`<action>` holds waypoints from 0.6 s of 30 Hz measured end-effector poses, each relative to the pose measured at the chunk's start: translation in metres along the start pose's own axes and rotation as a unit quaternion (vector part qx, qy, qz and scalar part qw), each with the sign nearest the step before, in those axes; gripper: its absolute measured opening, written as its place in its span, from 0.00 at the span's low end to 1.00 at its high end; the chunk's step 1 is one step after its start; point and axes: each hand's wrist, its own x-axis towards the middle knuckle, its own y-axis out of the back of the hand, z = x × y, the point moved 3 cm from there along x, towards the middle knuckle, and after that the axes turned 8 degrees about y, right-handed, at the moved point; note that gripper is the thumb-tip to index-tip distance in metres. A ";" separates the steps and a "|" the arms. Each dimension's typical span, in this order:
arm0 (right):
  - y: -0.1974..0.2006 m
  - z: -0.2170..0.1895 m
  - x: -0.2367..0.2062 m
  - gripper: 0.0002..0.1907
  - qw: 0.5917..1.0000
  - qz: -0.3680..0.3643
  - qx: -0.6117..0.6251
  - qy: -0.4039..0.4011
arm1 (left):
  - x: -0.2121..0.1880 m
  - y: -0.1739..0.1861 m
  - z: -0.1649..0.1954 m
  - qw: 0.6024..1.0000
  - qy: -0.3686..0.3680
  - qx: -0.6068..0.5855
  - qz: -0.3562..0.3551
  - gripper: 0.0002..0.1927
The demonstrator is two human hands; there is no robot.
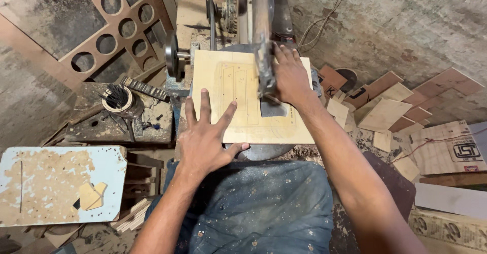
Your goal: The person uses a bandsaw to cut shapes out of a rectangular wooden board. They guide the board along marked lines, periodically lifting and repositioning it to complete the cuts. The cut-out pieces fall away as the cuts are finished.
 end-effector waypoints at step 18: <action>0.013 -0.006 0.003 0.37 0.990 0.027 0.135 -0.017 | 0.003 0.000 0.000 1.000 0.008 0.000 -0.014 0.49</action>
